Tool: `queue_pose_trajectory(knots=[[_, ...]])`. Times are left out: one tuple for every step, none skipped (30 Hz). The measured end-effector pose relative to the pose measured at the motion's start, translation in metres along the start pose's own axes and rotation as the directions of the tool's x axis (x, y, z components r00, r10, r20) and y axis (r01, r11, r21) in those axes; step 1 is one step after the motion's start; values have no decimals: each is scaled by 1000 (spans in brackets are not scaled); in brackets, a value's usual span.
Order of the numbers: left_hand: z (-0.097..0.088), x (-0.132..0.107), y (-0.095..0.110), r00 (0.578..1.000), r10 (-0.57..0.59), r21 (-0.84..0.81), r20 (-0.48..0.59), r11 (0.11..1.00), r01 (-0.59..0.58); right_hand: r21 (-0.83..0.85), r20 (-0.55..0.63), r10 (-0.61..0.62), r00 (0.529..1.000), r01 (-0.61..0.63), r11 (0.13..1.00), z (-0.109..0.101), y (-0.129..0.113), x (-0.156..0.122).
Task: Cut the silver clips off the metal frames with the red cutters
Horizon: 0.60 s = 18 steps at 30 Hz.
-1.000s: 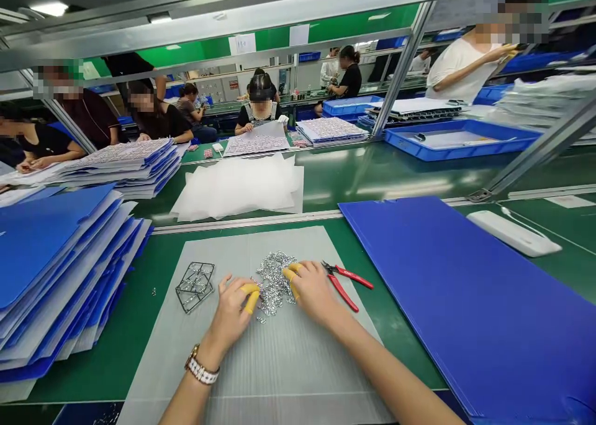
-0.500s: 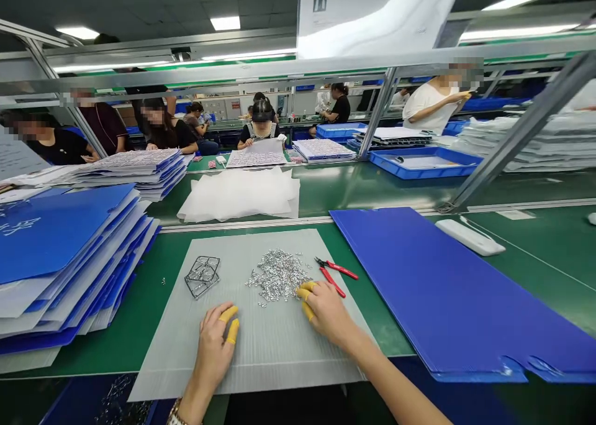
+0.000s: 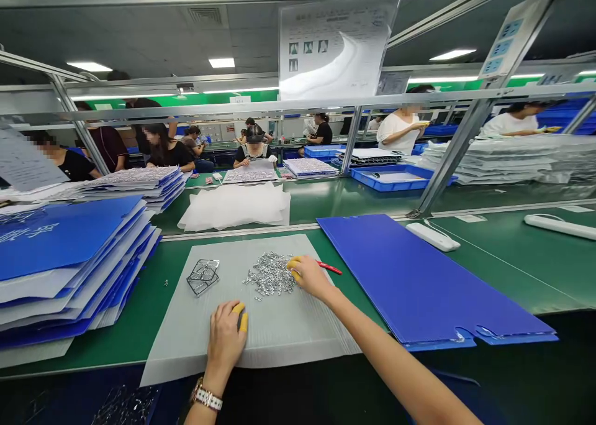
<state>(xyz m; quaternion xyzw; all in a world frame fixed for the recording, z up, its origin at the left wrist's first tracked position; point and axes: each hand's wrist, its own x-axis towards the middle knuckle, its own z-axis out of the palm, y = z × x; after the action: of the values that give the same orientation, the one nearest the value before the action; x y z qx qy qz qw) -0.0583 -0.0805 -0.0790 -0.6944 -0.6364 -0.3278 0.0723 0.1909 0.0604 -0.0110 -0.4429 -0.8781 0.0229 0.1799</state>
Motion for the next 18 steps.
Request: queue_pose_trajectory(knots=[[-1,0,1,1000,-4,2,-5,1000,4,-11,25,-13,1000,13,1000,0,-2,17],[-2,0,3,1000,-7,3,-8,1000,7,-22,53,-23,998,24,999,3,-4,33],[-2,0,4,1000,-8,4,-8,1000,8,-33,83,-30,996,33,999,6,-6,47],[-3,-1,4,1000,-7,6,-9,1000,7,-45,111,-31,993,37,998,10,-8,58],[-3,-1,5,1000,-6,7,-11,1000,6,-59,137,-26,990,34,998,14,-8,66],[-4,-1,5,1000,-6,8,-13,1000,6,-74,157,-12,987,24,997,18,-8,72],[-4,-1,5,1000,-7,8,-17,1000,7,-91,172,9,985,7,996,21,-5,74],[-4,-2,5,1000,-9,7,-22,1000,9,-109,180,37,983,-17,994,22,0,75],[-3,-2,5,1000,-12,6,-28,1000,12,-128,182,68,981,-44,991,22,5,74],[-3,-2,5,999,-14,7,-32,1000,14,-144,180,98,979,-72,987,22,12,71],[-2,-2,4,999,-15,8,-34,1000,15,-157,173,125,977,-98,983,20,19,68],[-2,-2,4,999,-14,10,-33,1000,15,-168,165,148,975,-120,978,18,25,65],[-1,-3,4,999,-13,13,-31,1000,13,-175,157,167,973,-139,975,17,31,61],[0,-3,4,1000,-11,18,-29,1000,11,-177,149,181,972,-154,972,15,35,58],[0,-3,3,1000,-10,23,-29,1000,11,-175,142,187,972,-161,971,15,37,55],[1,-2,3,999,-10,28,-31,1000,11,-167,138,183,973,-159,973,15,37,53],[1,-2,3,999,-10,32,-33,999,11,-153,137,167,976,-146,977,16,36,52],[1,-2,3,999,-10,35,-35,999,11,-137,137,142,980,-123,983,17,34,51]])
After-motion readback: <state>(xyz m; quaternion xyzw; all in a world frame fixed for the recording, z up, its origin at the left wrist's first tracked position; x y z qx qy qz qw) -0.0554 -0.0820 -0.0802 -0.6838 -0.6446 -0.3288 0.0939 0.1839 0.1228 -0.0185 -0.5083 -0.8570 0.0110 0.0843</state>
